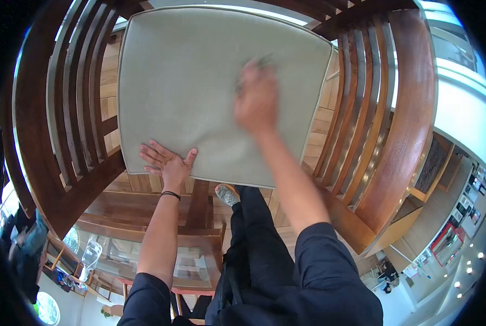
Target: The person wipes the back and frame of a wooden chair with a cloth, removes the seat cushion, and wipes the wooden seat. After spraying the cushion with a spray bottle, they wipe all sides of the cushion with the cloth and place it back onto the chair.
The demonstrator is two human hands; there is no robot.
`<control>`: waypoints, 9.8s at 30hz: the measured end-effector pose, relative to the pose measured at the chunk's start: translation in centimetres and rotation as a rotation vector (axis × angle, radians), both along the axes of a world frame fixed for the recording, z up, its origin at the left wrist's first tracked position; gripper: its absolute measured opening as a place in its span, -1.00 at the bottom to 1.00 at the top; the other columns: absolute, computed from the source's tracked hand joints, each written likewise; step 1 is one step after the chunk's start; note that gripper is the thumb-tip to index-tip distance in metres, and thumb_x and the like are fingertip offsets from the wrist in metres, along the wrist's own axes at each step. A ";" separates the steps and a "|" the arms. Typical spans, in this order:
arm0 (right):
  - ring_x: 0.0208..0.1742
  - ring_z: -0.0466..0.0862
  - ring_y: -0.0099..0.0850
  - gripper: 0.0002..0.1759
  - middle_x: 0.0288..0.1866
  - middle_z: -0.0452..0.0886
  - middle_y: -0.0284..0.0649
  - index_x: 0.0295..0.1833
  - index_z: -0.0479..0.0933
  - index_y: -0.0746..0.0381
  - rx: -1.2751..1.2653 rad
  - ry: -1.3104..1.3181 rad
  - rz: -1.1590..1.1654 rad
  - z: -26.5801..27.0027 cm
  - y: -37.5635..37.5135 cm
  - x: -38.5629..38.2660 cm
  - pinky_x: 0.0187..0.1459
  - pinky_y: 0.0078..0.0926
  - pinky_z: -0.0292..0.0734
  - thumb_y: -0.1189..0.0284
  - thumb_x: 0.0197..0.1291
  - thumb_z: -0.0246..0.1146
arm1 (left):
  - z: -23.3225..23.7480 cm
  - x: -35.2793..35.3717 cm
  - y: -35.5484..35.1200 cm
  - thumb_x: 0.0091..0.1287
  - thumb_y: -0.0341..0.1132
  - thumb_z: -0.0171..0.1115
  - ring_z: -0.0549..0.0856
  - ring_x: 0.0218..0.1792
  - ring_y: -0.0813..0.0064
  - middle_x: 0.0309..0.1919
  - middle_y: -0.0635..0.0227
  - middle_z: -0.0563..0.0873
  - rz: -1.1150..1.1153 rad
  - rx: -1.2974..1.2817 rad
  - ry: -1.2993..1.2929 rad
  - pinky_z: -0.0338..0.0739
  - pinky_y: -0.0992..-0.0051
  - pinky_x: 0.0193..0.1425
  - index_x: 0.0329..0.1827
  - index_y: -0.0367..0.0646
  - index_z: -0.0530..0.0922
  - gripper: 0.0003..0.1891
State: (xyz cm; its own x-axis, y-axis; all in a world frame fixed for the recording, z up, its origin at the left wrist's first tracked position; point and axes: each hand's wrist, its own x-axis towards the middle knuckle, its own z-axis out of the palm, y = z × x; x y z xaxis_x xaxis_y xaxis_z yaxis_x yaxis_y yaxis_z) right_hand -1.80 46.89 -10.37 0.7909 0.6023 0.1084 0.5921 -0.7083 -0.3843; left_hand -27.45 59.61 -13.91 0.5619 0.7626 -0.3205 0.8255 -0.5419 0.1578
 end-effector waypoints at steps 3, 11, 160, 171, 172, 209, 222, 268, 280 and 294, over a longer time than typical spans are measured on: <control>0.40 0.45 0.02 -0.38 0.37 0.48 0.04 0.43 0.38 0.25 -0.105 -0.030 0.247 1.0 -0.2 -11.7 0.40 0.15 0.26 0.31 0.25 0.17 | 0.3 0.1 0.1 0.00 0.68 0.10 -0.55 0.57 -0.30 0.58 -0.21 -0.55 0.005 -0.023 0.014 -0.43 -0.53 0.42 0.60 -0.23 -0.57 0.51; 0.36 0.45 -0.03 -0.40 0.32 0.49 -0.08 0.21 0.54 0.04 -0.100 0.286 0.339 4.7 -2.9 -6.0 0.31 0.22 0.29 0.02 0.08 0.40 | 2.2 0.6 0.0 0.09 0.60 0.13 -0.43 0.60 -0.24 0.61 -0.18 -0.46 0.014 -0.029 0.068 -0.39 -0.43 0.49 0.63 -0.26 -0.44 0.42; 0.06 0.69 0.01 -0.60 -0.06 0.69 0.07 0.11 0.49 0.27 -0.093 0.928 -0.405 21.5 -27.1 -31.3 0.04 -0.21 0.55 0.20 0.35 0.27 | 29.1 -1.6 -6.1 0.21 -0.47 0.26 0.68 -0.14 0.54 -0.12 0.25 0.69 0.204 -1.141 -1.168 0.62 0.46 0.04 0.05 -0.25 0.52 -0.68; -0.08 0.70 -0.15 -0.66 -0.13 0.70 -0.02 0.06 0.50 0.27 -0.147 0.917 -0.250 21.1 -23.3 -34.3 -0.02 -0.28 0.54 0.26 0.34 0.29 | 31.3 -7.8 1.6 0.04 -0.53 0.20 0.70 -0.32 0.39 -0.38 0.25 0.66 0.178 -0.232 -1.236 0.60 0.49 -0.16 -0.24 -0.23 0.53 -0.81; -0.10 0.70 -0.16 -0.66 -0.14 0.70 -0.03 0.05 0.50 0.26 -0.145 0.892 -0.229 20.9 -23.2 -34.3 -0.04 -0.29 0.54 0.26 0.33 0.29 | 31.7 -6.5 2.4 0.01 -0.51 0.22 0.69 -0.34 0.30 -0.40 0.23 0.65 0.156 -0.295 -1.197 0.60 0.43 -0.20 -0.29 -0.20 0.53 -0.82; 0.10 0.62 -0.41 -0.67 0.09 0.62 -0.21 0.20 0.50 0.27 0.616 1.260 -0.402 24.5 -3.4 -26.5 0.06 -0.34 0.62 0.48 0.36 0.09 | 21.1 -38.3 -6.8 0.39 -0.29 0.41 0.45 0.25 0.34 0.27 0.22 0.48 0.972 -0.042 -1.296 0.39 0.31 0.34 0.26 -0.17 0.34 -0.50; 0.46 0.44 -0.14 -0.42 0.37 0.50 -0.15 0.30 0.50 0.05 0.451 -0.056 1.082 26.8 27.8 -26.6 0.49 -0.09 0.20 0.47 0.09 0.33 | 21.4 -33.8 -14.4 0.34 -0.27 0.41 0.29 0.47 0.03 0.43 -0.04 0.31 1.247 0.326 -0.777 0.14 0.08 0.55 0.55 -0.30 0.06 -0.15; 0.39 0.49 0.01 -0.43 0.38 0.47 0.08 0.42 0.31 0.37 -0.256 -0.572 0.229 26.3 -6.2 28.6 0.41 -0.15 0.40 0.64 0.26 -0.05 | 7.9 -22.9 -4.5 0.48 0.31 -0.15 0.27 0.49 0.06 0.53 0.22 0.27 0.936 0.468 0.251 0.19 -0.11 0.39 0.52 -0.07 0.23 -0.24; 0.18 0.59 0.26 -0.19 0.20 0.55 0.37 0.37 0.28 0.54 -0.113 -0.124 -0.305 25.6 -12.1 28.2 0.30 -0.02 0.46 -0.01 0.37 0.10 | 9.0 -21.1 -3.8 0.49 0.30 -0.15 0.29 0.48 0.07 0.51 0.21 0.31 0.991 0.402 0.288 0.21 -0.06 0.45 0.50 -0.14 0.28 -0.24; -0.07 0.70 0.21 -0.31 0.16 0.45 0.43 0.33 0.18 0.65 -0.223 -0.033 -0.428 27.0 -24.1 1.5 -0.04 -0.03 0.71 0.36 0.31 0.24 | 10.3 -19.4 -4.2 0.46 0.34 -0.20 0.30 0.47 0.01 0.54 0.18 0.27 1.003 0.369 0.358 0.31 -0.12 0.37 0.52 -0.10 0.27 -0.20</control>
